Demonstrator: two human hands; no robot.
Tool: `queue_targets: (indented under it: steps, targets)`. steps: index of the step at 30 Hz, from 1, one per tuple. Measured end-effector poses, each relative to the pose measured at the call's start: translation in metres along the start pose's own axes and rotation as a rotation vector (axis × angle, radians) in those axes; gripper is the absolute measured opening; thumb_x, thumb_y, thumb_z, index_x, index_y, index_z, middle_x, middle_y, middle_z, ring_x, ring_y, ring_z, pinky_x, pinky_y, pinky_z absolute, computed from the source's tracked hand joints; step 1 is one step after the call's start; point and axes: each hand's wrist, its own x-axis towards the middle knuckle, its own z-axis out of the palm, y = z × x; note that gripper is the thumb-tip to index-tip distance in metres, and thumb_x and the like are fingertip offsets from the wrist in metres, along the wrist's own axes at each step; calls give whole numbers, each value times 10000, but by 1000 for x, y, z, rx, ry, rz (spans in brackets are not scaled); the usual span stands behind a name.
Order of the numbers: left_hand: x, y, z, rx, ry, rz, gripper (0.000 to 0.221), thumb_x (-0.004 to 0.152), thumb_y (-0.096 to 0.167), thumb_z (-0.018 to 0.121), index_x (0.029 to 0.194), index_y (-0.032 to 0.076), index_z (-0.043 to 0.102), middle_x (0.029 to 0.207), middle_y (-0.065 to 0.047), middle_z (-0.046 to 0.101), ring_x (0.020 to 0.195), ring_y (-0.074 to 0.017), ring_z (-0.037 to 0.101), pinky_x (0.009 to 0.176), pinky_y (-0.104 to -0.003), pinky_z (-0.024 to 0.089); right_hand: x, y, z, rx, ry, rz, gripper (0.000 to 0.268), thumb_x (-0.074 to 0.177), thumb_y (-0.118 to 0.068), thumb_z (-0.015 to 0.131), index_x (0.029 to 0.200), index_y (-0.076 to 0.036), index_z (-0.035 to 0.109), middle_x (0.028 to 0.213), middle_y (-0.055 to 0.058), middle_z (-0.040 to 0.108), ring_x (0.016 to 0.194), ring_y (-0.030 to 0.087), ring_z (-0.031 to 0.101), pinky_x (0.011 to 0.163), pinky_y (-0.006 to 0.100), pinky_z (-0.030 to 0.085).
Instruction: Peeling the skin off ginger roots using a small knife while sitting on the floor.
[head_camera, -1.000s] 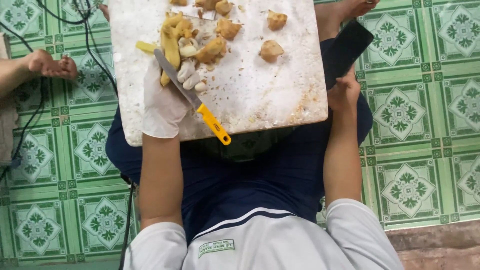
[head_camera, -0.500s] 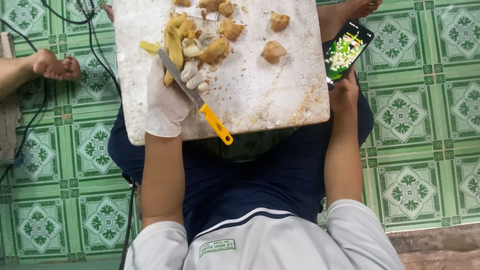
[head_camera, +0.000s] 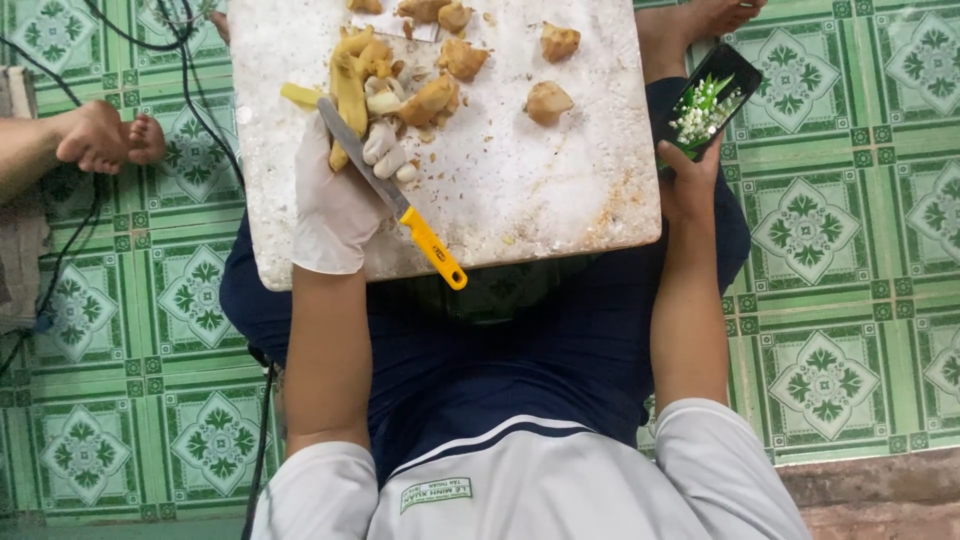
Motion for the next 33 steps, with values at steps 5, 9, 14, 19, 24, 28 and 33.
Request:
queue_targets:
  steps: [5, 9, 14, 19, 24, 28, 33]
  targets:
    - [0, -1, -2, 11, 26, 29, 481, 1122, 525, 363, 1321, 180, 633, 771, -6, 506, 682, -162, 478, 749, -394, 403, 1, 3, -3, 120, 1, 20, 895, 898, 69, 613, 1673, -211, 261, 1431, 138, 571, 1197, 271, 578, 1092, 410, 501]
    - [0, -2, 1, 5, 2, 12, 487, 1123, 531, 378, 1340, 180, 636, 780, -4, 517, 684, -151, 479, 755, -379, 399, 4, 6, -8, 96, -24, -1, 859, 908, 36, 613, 1656, -193, 258, 1488, 153, 530, 1274, 290, 567, 1116, 412, 489]
    - [2, -2, -3, 19, 15, 11, 457, 1110, 545, 375, 1220, 201, 654, 777, -2, 504, 693, -156, 470, 763, -389, 403, 3, 2, -4, 158, -11, 50, 838, 894, 1, 597, 1654, -196, 306, 1452, 139, 565, 1230, 277, 585, 1082, 400, 496]
    - [2, -2, 7, 23, 42, 38, 443, 1103, 519, 407, 1189, 171, 667, 766, -25, 515, 666, -164, 463, 711, -356, 387, 1, -2, 1, 215, -113, 33, 689, 933, -32, 515, 1599, -159, 392, 1389, 98, 591, 1186, 219, 596, 1081, 335, 467]
    - [2, -3, 9, 64, 53, 63, 461, 1107, 506, 414, 1266, 144, 650, 783, -40, 528, 671, -179, 468, 691, -389, 385, 7, 10, -16, -29, -326, -256, 440, 1091, -233, 437, 1496, -60, 429, 1478, 67, 468, 1288, 187, 483, 1145, 301, 385]
    - [1, -3, 9, 59, 72, 56, 473, 1098, 520, 411, 1213, 141, 670, 768, -36, 530, 659, -171, 470, 691, -378, 388, 4, 4, -10, 279, -208, -2, 501, 1016, -126, 487, 1516, -153, 486, 1418, 72, 602, 1267, 218, 601, 1138, 358, 456]
    - [1, -1, 10, 12, 89, 30, 436, 1092, 516, 431, 1186, 152, 651, 777, -52, 533, 650, -177, 466, 696, -366, 391, 10, 12, -17, 244, -246, -15, 540, 998, -102, 471, 1531, -183, 473, 1472, 67, 569, 1318, 233, 566, 1175, 380, 427]
